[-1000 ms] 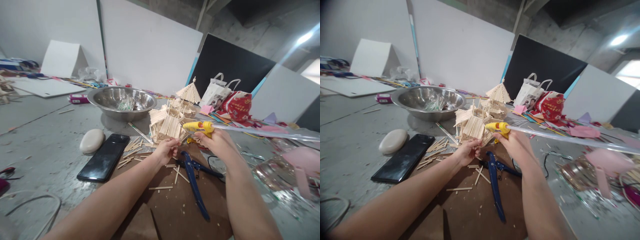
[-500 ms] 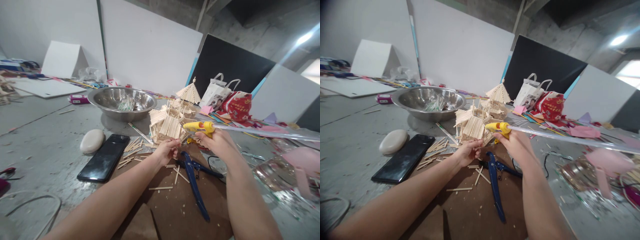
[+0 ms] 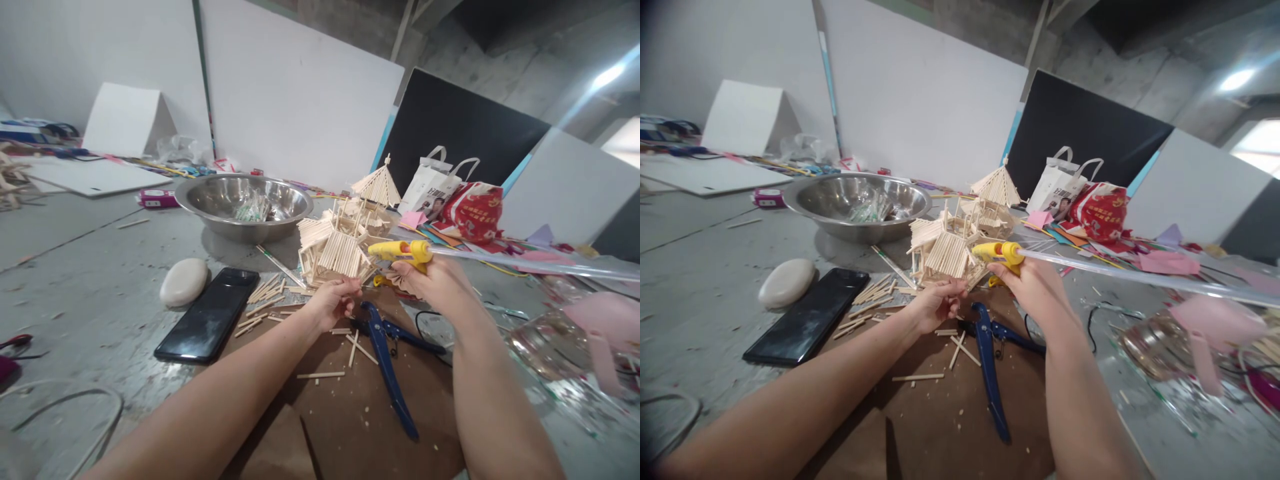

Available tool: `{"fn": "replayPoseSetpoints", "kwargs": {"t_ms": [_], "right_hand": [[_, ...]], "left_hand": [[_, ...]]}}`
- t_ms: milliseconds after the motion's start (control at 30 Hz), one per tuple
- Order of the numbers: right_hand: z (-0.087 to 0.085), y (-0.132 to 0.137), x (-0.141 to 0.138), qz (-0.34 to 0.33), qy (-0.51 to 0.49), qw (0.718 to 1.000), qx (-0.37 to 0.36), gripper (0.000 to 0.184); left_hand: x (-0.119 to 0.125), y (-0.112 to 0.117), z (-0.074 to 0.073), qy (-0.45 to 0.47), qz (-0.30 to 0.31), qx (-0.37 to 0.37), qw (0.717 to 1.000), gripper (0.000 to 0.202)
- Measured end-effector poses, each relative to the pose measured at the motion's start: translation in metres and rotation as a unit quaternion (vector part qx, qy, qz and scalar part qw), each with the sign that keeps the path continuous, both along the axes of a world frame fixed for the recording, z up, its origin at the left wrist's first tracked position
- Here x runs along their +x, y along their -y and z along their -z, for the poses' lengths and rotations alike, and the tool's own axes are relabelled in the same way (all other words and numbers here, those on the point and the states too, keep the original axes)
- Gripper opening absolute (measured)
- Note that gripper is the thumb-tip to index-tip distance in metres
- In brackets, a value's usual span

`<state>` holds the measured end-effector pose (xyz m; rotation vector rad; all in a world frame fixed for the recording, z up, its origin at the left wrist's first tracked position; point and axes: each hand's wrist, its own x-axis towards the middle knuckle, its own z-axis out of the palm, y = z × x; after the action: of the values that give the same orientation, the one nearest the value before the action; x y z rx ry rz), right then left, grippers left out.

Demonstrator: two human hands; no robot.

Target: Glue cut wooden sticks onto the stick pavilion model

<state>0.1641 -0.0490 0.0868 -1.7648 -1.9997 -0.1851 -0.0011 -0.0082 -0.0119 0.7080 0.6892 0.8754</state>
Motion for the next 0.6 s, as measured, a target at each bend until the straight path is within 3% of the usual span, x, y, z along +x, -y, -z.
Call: {"fn": "replayPoseSetpoints", "kwargs": {"t_ms": [200,333,400,500,600], "right_hand": [[-0.003,0.004,0.005,-0.002,0.005,0.998,0.059,0.046],[-0.003,0.005,0.010,-0.003,-0.033,0.995,0.099,0.045],[-0.004,0.006,0.012,-0.026,-0.061,0.992,0.108,0.042],[-0.009,0.008,0.012,-0.042,-0.078,0.989,0.117,0.040],[-0.014,0.012,0.011,-0.027,-0.067,0.993,0.090,0.041]], "left_hand": [[-0.008,0.007,-0.008,-0.117,0.022,0.068,0.991,0.018],[-0.012,0.014,-0.020,-0.235,0.050,0.164,0.957,0.016],[-0.016,0.016,-0.025,-0.318,0.060,0.231,0.918,0.018],[-0.027,0.017,-0.030,-0.433,0.088,0.352,0.825,0.019],[-0.047,0.018,-0.033,-0.529,0.102,0.406,0.738,0.022]]}}
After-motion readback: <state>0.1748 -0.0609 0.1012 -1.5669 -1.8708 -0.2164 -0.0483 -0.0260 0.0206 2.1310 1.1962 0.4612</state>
